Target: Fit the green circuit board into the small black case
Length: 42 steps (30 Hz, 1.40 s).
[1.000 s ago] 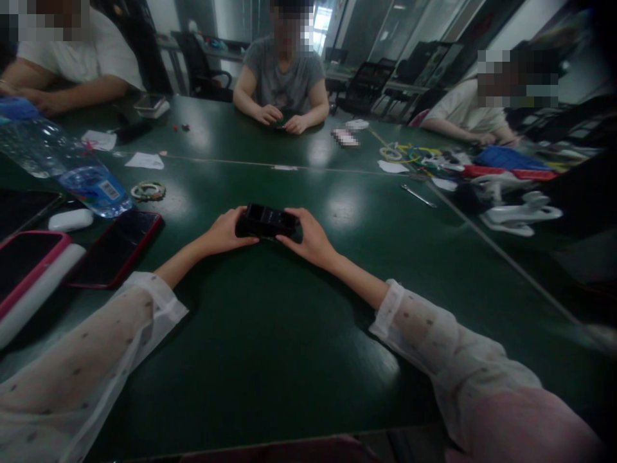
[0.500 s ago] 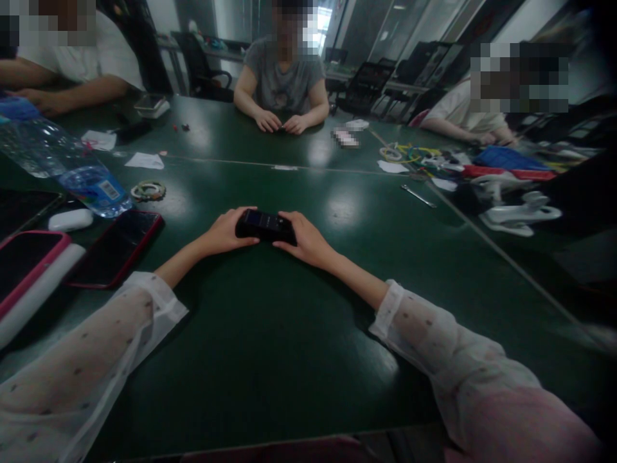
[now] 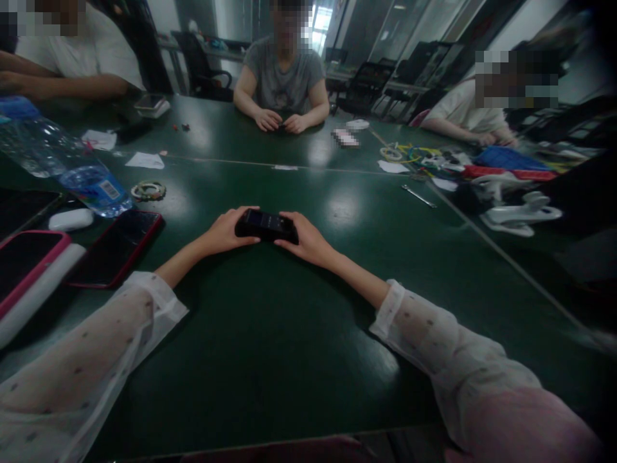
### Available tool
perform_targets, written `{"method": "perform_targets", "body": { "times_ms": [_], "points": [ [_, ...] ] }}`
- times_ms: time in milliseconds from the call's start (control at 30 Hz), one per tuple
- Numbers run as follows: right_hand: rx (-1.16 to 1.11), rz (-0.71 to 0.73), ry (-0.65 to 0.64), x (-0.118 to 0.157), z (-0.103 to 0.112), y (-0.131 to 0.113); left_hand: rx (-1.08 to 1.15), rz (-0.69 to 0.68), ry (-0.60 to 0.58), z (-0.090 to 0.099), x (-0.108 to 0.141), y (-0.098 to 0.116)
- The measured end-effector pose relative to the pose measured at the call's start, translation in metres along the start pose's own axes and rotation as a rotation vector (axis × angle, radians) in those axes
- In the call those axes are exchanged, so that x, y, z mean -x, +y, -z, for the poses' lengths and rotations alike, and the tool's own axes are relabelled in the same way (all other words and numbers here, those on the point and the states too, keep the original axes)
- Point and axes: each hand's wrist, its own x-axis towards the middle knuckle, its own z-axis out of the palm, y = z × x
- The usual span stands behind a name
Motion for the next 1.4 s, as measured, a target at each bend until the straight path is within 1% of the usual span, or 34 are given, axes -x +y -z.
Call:
{"method": "perform_targets", "body": {
  "times_ms": [200, 300, 433, 633, 833, 933, 1033, 1133, 1300, 1400],
  "points": [
    [-0.045, -0.011, -0.011, 0.0, 0.0, 0.001, -0.003, 0.018, -0.007, 0.001, 0.0, 0.003],
    [-0.059, -0.013, -0.016, 0.0, 0.001, -0.001, -0.003, 0.013, 0.001, 0.0, 0.0, 0.001],
    [-0.067, -0.011, 0.013, 0.0, 0.0, -0.001, -0.015, 0.022, 0.006, -0.001, -0.001, -0.003],
    [-0.085, -0.016, 0.089, 0.0, -0.001, 0.0, -0.012, 0.075, 0.034, -0.006, -0.002, -0.008],
    [-0.083, -0.051, 0.171, 0.001, 0.001, -0.003, 0.019, 0.05, 0.023, -0.005, -0.001, -0.007],
    [-0.071, -0.071, 0.254, 0.001, 0.001, -0.004, -0.016, 0.036, 0.005, -0.003, -0.002, -0.006],
    [-0.051, -0.115, 0.374, 0.001, 0.002, -0.002, -0.036, 0.034, -0.002, -0.001, -0.002, -0.005],
    [-0.045, -0.178, 0.453, 0.001, 0.001, 0.005, -0.033, 0.045, -0.02, 0.001, -0.001, -0.002],
    [-0.015, -0.259, 0.513, 0.003, -0.004, 0.024, -0.018, 0.052, -0.022, 0.002, 0.0, 0.0],
    [0.006, -0.299, 0.514, 0.003, -0.006, 0.031, -0.01, 0.049, -0.025, 0.002, 0.0, -0.001]
  ]
}}
